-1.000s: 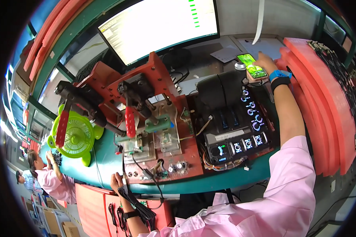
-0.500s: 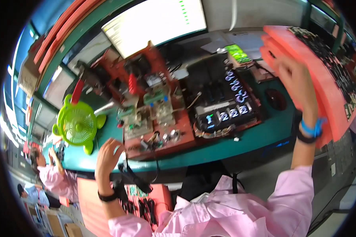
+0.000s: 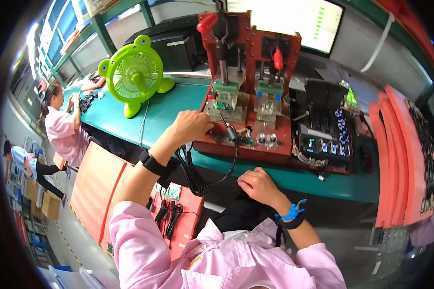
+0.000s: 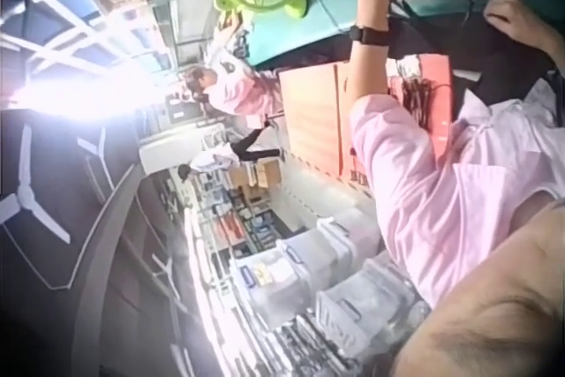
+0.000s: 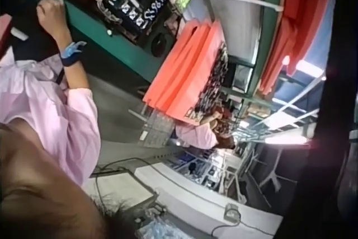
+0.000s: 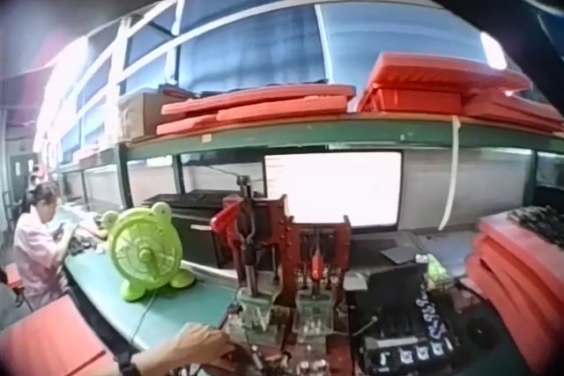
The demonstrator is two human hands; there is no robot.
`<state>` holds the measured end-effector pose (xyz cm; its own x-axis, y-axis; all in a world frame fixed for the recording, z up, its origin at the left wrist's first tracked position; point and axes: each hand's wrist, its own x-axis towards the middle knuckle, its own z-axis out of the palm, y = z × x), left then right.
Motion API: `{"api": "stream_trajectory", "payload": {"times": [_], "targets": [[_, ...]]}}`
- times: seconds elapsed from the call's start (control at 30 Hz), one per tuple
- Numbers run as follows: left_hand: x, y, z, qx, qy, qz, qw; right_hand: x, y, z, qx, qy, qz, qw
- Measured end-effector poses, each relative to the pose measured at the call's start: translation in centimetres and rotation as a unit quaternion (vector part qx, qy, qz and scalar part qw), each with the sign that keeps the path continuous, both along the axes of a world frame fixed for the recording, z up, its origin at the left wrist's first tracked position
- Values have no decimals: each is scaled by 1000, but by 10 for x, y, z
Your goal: The person connects a cable to a circuit board and places the board into a testing fixture. They pull a lever on the fixture, press buttons on a control panel, and use a computer mouse before releasing the lever and moving the assembly to a stack of foam trays.
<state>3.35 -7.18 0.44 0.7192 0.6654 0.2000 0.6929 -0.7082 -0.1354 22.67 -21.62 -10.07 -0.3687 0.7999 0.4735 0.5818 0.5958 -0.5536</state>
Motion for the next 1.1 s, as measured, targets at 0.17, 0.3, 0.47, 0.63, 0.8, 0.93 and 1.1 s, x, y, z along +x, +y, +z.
{"api": "stream_trajectory", "payload": {"times": [0.17,0.3,0.47,0.63,0.8,0.93,1.1], "targets": [[-8,-5,-9,20,12,71,997,-4,7,-5,-29,129,-34,991],[-5,-14,-4,-23,11,88,996,0,4,-5,-5,141,-21,990],[-6,-9,-10,-72,-43,62,995,3,6,-5,10,144,-24,989],[-14,-7,-7,-71,-40,-17,997,1,9,-9,25,151,-25,988],[-9,-17,-3,-50,-29,3,998,0,7,-10,36,153,-30,987],[-2,-22,-6,-45,14,100,994,-4,7,-11,42,160,-31,986],[2,-26,-10,47,-95,55,993,-2,8,-12,47,162,-44,985]]}}
